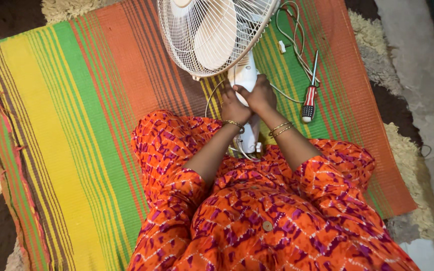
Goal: The person sits on a mat and uses a screwdriver to remove and reinsert screws on the base of a white pedestal fan. They repeatedly loosen and tighten the same screws while adjusting the fan's position.
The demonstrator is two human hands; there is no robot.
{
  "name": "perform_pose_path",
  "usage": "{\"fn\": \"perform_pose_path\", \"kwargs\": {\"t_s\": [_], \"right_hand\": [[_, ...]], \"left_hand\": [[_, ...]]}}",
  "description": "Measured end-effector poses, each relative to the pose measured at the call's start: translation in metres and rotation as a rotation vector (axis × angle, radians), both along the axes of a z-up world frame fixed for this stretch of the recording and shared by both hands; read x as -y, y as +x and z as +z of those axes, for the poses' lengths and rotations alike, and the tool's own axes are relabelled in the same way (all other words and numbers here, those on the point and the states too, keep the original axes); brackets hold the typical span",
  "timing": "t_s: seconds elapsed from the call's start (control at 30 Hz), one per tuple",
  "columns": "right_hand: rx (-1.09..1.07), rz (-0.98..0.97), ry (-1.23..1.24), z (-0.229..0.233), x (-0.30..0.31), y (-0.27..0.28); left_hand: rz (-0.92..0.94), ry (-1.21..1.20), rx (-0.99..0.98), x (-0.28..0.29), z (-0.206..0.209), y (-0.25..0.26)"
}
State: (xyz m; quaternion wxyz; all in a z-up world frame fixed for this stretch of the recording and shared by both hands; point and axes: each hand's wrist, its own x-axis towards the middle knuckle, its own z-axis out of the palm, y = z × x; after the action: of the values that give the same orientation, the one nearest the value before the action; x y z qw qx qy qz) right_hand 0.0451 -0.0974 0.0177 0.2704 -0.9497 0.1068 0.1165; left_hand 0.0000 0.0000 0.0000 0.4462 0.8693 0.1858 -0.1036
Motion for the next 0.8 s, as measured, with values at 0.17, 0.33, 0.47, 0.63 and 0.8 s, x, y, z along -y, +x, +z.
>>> {"fn": "perform_pose_path", "kwargs": {"t_s": [0.17, 0.33, 0.47, 0.63, 0.8], "right_hand": [[0.067, 0.073, 0.343, -0.009, 0.036, -0.012], [0.086, -0.080, -0.483, 0.003, 0.129, -0.048], [-0.309, -0.178, -0.395, -0.018, 0.180, -0.065], [-0.205, -0.318, 0.098, -0.071, 0.227, -0.060], [-0.151, -0.672, 0.734, -0.092, 0.270, -0.045]], "left_hand": [[0.022, 0.015, -0.014, 0.000, 0.007, -0.003], [0.036, -0.025, -0.034, -0.003, 0.025, -0.003], [0.009, -0.025, -0.043, -0.004, 0.031, -0.002], [-0.011, 0.013, -0.027, -0.005, 0.030, -0.006], [-0.038, 0.042, 0.118, -0.004, 0.016, -0.015]]}}
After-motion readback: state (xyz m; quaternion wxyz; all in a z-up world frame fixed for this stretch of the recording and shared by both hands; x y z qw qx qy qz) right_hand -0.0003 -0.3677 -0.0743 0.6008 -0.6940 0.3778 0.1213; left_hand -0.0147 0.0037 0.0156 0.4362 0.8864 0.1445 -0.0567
